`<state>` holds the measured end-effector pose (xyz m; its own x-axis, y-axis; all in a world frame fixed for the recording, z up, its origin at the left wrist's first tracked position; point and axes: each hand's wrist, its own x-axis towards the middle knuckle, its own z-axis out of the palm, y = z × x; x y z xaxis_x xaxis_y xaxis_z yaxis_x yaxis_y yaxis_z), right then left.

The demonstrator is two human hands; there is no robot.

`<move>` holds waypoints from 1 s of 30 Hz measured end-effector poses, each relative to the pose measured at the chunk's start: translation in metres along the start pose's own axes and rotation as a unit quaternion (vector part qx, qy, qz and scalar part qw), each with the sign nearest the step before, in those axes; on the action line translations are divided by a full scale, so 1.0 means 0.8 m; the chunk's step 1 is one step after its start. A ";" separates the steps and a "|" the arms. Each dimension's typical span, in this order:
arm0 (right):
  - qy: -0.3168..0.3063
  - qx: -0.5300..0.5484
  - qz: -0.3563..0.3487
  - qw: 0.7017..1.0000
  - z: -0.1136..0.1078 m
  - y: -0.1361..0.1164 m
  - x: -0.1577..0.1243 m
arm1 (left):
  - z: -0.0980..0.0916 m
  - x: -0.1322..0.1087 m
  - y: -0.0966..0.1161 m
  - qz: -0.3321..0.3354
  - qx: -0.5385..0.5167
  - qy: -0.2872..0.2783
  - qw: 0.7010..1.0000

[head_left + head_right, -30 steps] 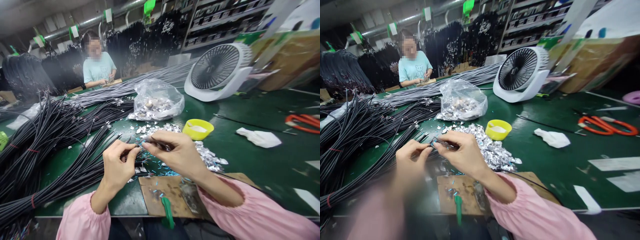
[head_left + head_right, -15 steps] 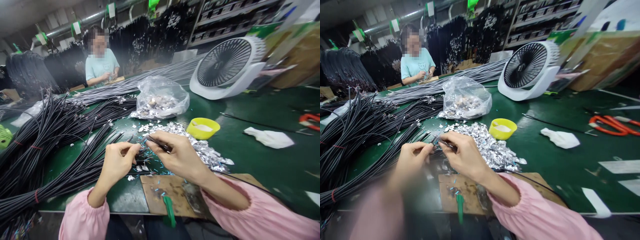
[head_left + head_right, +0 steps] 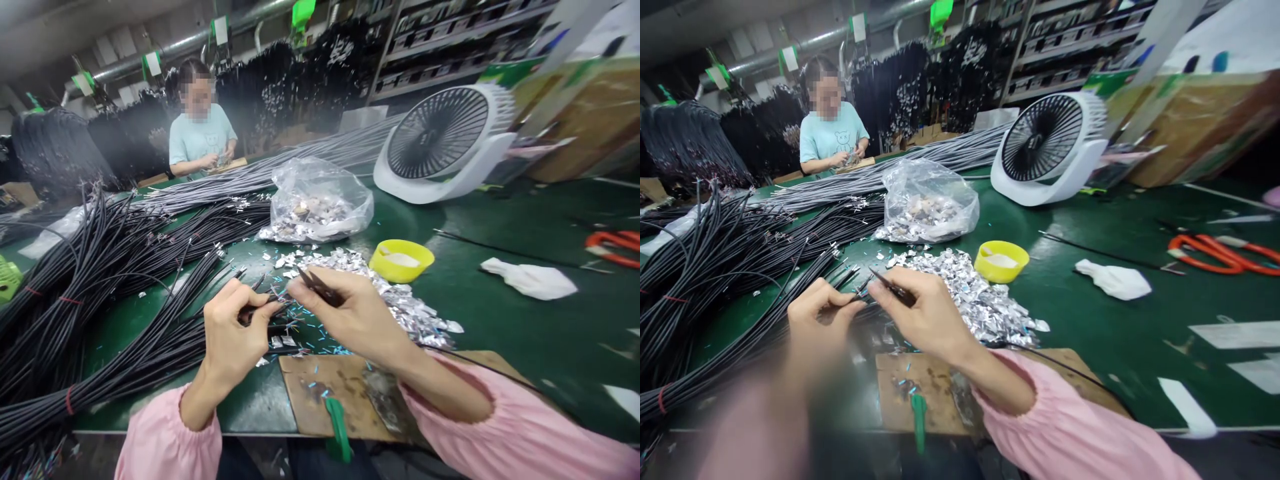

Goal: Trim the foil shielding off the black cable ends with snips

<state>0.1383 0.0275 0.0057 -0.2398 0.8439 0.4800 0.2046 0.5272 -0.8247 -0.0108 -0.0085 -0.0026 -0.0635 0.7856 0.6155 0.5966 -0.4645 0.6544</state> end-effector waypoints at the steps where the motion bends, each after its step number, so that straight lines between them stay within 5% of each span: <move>1: 0.000 -0.027 -0.038 0.999 0.000 -0.001 -0.001 | 0.000 -0.001 0.000 -0.005 0.001 0.001 1.000; 8: -0.039 -0.061 -0.133 0.989 0.001 -0.002 -0.005 | 0.002 -0.003 0.001 -0.072 -0.050 -0.019 0.996; 13: -0.004 0.006 -0.026 1.000 0.001 -0.002 -0.004 | -0.002 -0.001 0.003 -0.091 -0.077 0.015 0.993; 17: 0.048 0.029 0.025 0.998 -0.001 -0.002 -0.002 | -0.001 -0.003 0.005 -0.014 -0.011 0.037 0.999; 21: 0.049 0.014 -0.013 0.999 -0.001 -0.003 -0.004 | 0.003 -0.006 0.005 0.063 0.048 0.048 0.996; 30: 0.045 -0.139 -0.237 0.960 0.000 0.001 -0.018 | 0.005 -0.008 0.002 0.048 0.068 0.073 0.994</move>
<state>0.1416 0.0156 -0.0019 -0.2880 0.5008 0.8163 0.3406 0.8502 -0.4015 -0.0060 -0.0127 -0.0071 -0.1109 0.6678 0.7360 0.7080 -0.4666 0.5301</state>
